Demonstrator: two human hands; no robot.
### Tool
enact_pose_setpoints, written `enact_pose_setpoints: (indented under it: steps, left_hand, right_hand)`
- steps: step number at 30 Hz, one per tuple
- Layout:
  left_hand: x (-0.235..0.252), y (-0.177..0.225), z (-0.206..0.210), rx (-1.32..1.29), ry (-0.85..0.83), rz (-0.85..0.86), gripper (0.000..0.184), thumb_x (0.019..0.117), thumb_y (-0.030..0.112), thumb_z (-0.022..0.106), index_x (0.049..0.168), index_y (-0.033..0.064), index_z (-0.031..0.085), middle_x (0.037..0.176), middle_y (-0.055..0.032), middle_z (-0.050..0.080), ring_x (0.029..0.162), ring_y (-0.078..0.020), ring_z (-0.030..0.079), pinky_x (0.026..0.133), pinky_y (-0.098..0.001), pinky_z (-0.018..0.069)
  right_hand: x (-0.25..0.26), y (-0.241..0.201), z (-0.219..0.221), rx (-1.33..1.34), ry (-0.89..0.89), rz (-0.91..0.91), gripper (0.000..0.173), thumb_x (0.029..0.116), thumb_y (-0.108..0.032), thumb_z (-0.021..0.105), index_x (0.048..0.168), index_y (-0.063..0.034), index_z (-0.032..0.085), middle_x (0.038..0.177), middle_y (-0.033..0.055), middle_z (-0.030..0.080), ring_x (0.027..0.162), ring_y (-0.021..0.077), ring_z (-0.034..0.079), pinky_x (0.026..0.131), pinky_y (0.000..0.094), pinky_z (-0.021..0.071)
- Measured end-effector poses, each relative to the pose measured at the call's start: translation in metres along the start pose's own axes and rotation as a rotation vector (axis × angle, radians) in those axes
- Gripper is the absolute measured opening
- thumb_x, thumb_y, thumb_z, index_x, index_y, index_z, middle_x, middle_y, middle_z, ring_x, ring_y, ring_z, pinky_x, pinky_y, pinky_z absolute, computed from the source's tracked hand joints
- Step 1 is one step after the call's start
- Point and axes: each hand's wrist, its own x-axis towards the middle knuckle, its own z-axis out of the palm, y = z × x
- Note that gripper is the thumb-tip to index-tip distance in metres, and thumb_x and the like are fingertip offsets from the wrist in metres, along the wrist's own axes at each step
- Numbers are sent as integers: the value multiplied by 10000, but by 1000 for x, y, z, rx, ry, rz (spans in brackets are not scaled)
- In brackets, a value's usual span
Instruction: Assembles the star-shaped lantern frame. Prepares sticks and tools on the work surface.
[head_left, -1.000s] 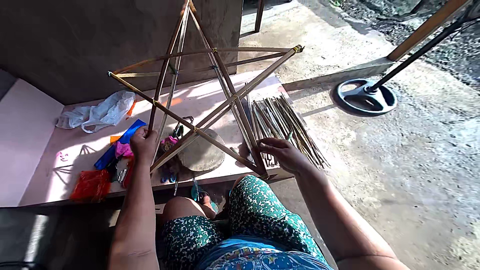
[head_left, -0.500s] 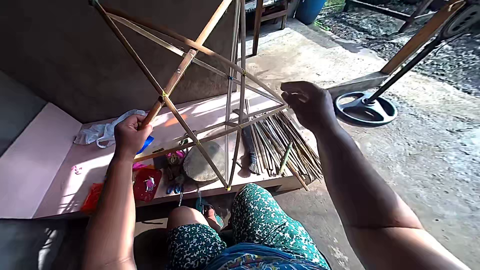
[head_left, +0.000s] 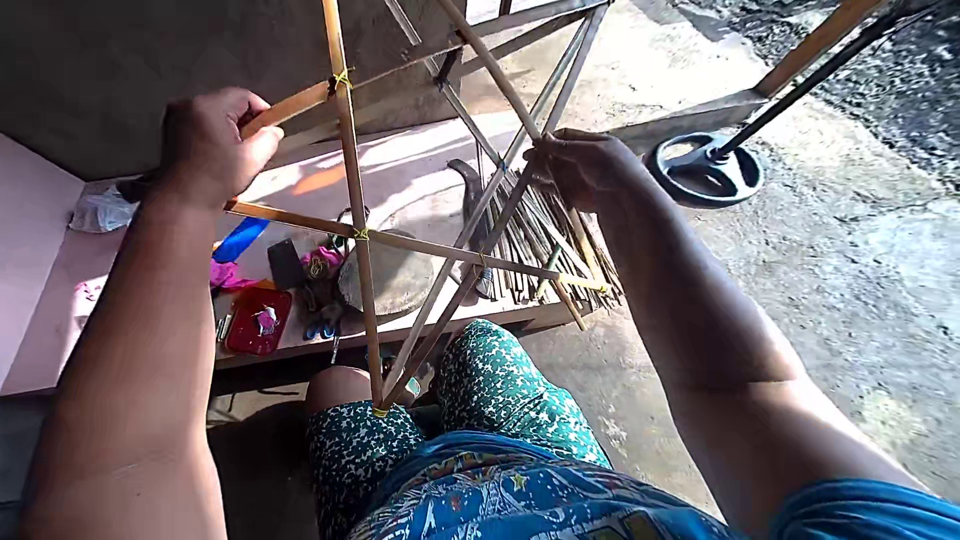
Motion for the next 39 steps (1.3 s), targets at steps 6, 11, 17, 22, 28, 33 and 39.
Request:
enact_pose_setpoints:
  steps: [6,11,17,22,28,33,39]
  left_hand:
    - [31,-13,-6,-24,153,-79,537,1017,434,591,1270,-39,621,1261,-304,626,1208,-410,602,1038,-589,440]
    - [-13,-84,71,-270,434,-599,384,1067,246,447,1296,-35,572,1108,-95,619,899,-57,600,824,-232,503]
    - [-81,36,277,-284,-246,-243,268,1020,105,541,1101,-103,688,1030,-290,707,974,-445,704,874,-616,550]
    - [-73,94,419,-200,-1000,-9,300,1006,113,571,1276,35,674,1343,-184,628,1291,-380,571,1036,-581,493]
    - [-69,102,488,7,-1074,-23,523,1038,22,437,1552,-46,371,1647,-212,323,1550,-380,248,1240,-545,246]
    - [-90,94,501,-7,-994,-67,477,1060,82,414,1528,-10,428,1624,-236,343,1524,-384,303,1228,-527,291]
    - [-79,103,482,59,-1048,17,372,1024,-48,409,1359,-105,561,1498,-241,498,1434,-375,443,1179,-480,363]
  right_hand:
    - [17,5,-21,99,223,1,134,1056,-215,569,1148,-119,591,1011,13,705,897,124,699,811,307,595]
    - [29,18,-67,189,426,-46,109,1072,-225,538,1122,-145,593,989,4,693,863,114,690,756,285,591]
    - [55,44,-133,162,640,-114,124,1080,-234,523,1174,-158,551,999,-15,691,845,103,686,720,272,587]
    - [71,75,-150,214,814,-55,158,1081,-243,527,1213,-158,545,1016,-12,698,872,98,694,747,271,591]
    - [89,129,-153,298,935,135,180,1080,-272,517,1232,-182,553,1009,-34,672,842,72,660,722,250,559]
    - [105,172,-146,326,975,219,209,1077,-257,526,1228,-121,570,987,5,665,831,84,638,698,254,535]
    - [118,212,-140,470,1048,277,259,1030,-231,622,1241,-97,551,993,43,660,792,100,649,660,253,549]
